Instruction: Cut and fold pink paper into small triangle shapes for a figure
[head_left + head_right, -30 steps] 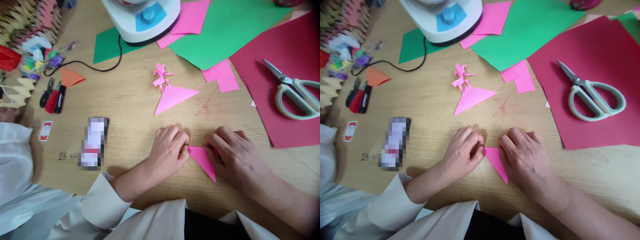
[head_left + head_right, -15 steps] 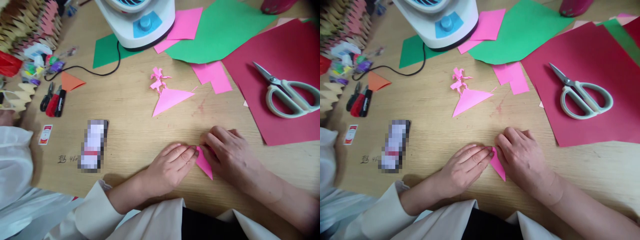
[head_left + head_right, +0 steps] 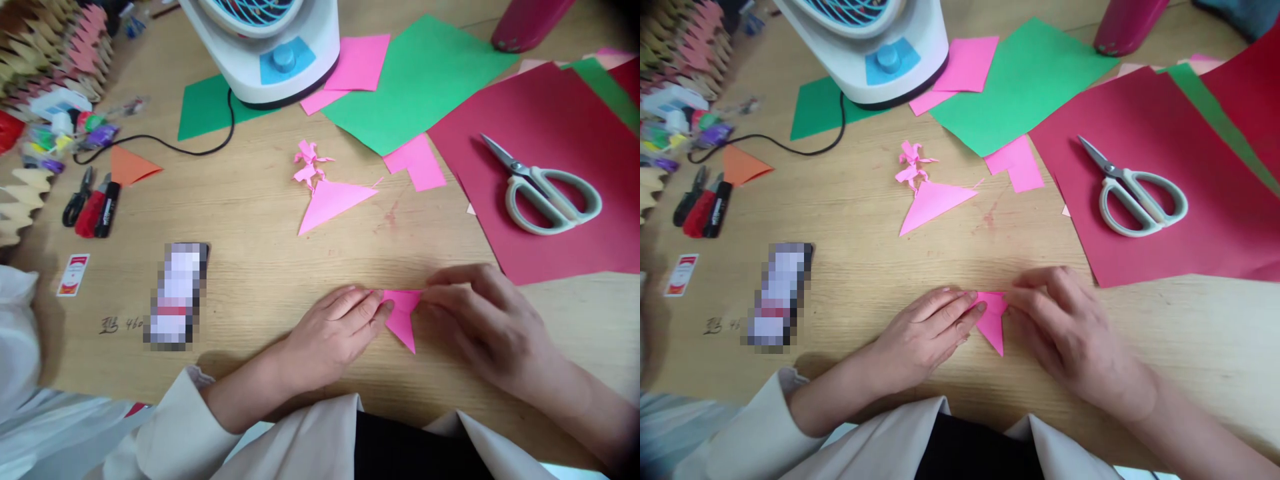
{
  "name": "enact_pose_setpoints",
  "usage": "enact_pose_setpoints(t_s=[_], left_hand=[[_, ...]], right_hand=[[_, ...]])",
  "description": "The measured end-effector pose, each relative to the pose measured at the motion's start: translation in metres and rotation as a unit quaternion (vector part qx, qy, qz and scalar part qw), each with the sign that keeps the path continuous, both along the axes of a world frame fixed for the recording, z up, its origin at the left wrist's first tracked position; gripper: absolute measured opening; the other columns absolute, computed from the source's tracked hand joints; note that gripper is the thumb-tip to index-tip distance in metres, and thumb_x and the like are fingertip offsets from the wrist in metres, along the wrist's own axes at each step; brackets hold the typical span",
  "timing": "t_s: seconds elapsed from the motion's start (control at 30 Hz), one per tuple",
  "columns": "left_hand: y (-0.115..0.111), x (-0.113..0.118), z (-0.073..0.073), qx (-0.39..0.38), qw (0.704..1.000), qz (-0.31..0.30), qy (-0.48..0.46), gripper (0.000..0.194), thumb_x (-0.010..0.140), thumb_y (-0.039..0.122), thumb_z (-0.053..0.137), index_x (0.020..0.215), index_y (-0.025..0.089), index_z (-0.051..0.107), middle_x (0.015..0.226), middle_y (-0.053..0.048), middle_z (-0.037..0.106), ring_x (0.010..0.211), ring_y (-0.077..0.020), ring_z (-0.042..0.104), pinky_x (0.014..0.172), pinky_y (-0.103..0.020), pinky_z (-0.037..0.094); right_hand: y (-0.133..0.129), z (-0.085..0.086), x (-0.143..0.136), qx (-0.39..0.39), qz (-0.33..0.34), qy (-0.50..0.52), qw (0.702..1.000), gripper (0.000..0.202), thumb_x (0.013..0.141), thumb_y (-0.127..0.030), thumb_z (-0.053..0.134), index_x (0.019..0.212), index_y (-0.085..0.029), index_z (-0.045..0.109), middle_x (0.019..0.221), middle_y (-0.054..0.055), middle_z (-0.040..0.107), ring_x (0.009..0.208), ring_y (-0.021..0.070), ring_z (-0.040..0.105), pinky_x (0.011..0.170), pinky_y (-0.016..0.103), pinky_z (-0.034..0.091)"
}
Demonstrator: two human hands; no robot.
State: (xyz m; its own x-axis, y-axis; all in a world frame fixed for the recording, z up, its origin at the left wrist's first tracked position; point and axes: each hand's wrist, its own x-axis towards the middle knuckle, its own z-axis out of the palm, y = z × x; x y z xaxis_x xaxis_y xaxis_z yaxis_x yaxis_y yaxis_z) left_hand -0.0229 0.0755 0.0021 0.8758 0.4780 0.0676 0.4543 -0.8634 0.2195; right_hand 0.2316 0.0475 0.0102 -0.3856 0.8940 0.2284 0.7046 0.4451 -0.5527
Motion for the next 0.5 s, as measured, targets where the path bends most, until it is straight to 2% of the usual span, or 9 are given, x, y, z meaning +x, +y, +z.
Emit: enact_pose_setpoints(t_s=[0.13,0.2,0.33,0.5], left_hand=[[0.001,0.0,0.001,-0.007,1.0,-0.009,0.014,0.047,0.098,0.022,0.048,0.143,0.012,0.044,0.142,-0.01,0.056,0.128,-0.0221,0.052,0.115,-0.041,0.04],[0.001,0.001,0.002,-0.016,1.0,-0.004,0.019,0.046,0.099,0.024,0.046,0.143,0.013,0.044,0.143,-0.01,0.055,0.128,-0.0213,0.052,0.114,-0.041,0.04],[0.0,0.001,0.002,-0.021,0.999,0.006,0.029,0.046,0.1,0.027,0.046,0.144,0.014,0.043,0.145,-0.009,0.053,0.131,-0.0213,0.05,0.115,-0.04,0.039],[-0.001,0.001,0.003,-0.012,0.999,0.001,0.046,0.048,0.1,0.029,0.045,0.146,0.015,0.041,0.147,-0.008,0.051,0.131,-0.0215,0.049,0.115,-0.039,0.037]], right_hand=[[-0.021,-0.009,0.006,0.047,0.118,-0.076,0.989,0.032,0.093,-0.013,0.054,0.124,-0.014,0.06,0.113,0.015,0.063,0.095,0.0277,0.059,0.079,0.046,0.05],[-0.022,-0.01,0.004,0.06,0.15,-0.099,0.982,0.031,0.094,-0.012,0.051,0.124,-0.011,0.061,0.115,0.016,0.065,0.094,0.0273,0.059,0.079,0.046,0.05],[-0.017,-0.005,-0.001,0.085,0.14,-0.121,0.979,0.026,0.094,-0.01,0.051,0.114,-0.011,0.067,0.109,0.015,0.068,0.088,0.0251,0.061,0.076,0.043,0.05],[-0.016,-0.004,-0.002,0.106,0.137,-0.128,0.977,0.028,0.094,-0.007,0.047,0.108,-0.014,0.069,0.112,0.016,0.068,0.092,0.0266,0.061,0.076,0.042,0.051]])
